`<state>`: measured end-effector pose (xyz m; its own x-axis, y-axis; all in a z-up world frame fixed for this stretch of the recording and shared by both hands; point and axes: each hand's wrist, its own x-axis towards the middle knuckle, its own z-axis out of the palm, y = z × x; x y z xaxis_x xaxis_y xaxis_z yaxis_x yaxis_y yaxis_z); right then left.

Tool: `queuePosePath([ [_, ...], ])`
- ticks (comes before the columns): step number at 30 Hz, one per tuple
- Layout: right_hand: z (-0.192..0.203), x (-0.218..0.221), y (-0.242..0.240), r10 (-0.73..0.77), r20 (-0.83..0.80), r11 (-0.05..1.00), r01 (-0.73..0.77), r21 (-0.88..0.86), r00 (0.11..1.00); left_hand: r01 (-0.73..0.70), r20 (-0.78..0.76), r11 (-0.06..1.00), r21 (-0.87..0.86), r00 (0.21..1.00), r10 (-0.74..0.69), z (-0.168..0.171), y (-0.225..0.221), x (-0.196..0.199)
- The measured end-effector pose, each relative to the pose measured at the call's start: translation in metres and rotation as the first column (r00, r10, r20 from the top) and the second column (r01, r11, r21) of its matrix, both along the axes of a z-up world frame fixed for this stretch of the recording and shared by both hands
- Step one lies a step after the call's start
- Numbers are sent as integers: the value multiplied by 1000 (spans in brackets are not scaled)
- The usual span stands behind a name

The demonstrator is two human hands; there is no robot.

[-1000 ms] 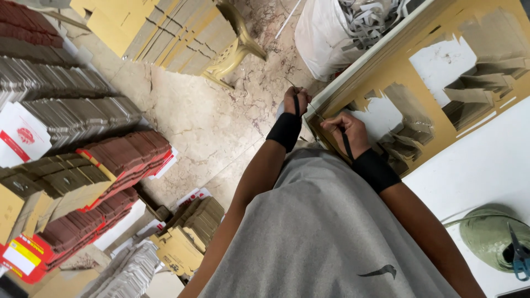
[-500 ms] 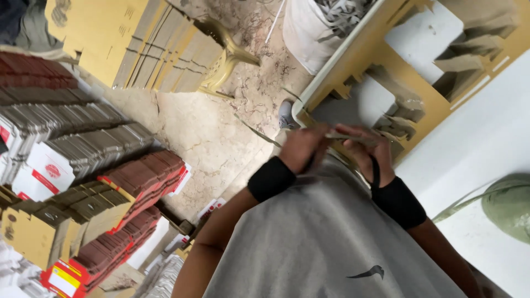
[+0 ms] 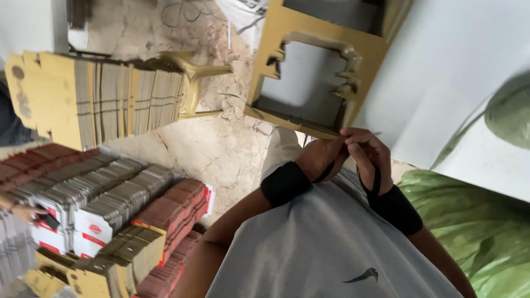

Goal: Tying stacks of cardboard packaging inserts with plastic twine to secure them for storage or shipping.

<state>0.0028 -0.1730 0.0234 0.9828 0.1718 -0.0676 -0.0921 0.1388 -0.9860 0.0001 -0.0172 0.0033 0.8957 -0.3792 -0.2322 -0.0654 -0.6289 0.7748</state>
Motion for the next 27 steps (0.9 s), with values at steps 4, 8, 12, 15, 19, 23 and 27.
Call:
queuePosePath([
  [4, -11, -16, -39, -242, -178, 930, 281, 237, 954, 105, 273, 986, -126, 960, -68, 31, -7, 11],
  [8, -15, -31, -101, -429, -464, 786, 574, 232, 775, 9, 102, 990, -139, 995, 5, 24, 20, 42],
  [12, -36, -61, -134, -501, -543, 787, 616, 39, 674, 212, -58, 930, 300, 977, -204, -57, 52, 89],
  [15, -83, -100, -130, -555, -516, 830, 401, -387, 652, 489, -392, 824, 287, 844, -365, -97, 42, 113],
  [19, -142, -144, -70, -528, -617, 843, 451, -294, 584, 785, -651, 536, 310, 587, -482, -141, 26, 126],
  [23, -155, -121, 20, -494, -744, 676, 737, -3, 450, 769, -612, 587, 254, 598, -518, -177, 22, 126],
  [27, -142, -69, 74, -371, -867, 391, 903, 178, 332, 830, -640, 503, 240, 525, -561, -165, 15, 131],
])
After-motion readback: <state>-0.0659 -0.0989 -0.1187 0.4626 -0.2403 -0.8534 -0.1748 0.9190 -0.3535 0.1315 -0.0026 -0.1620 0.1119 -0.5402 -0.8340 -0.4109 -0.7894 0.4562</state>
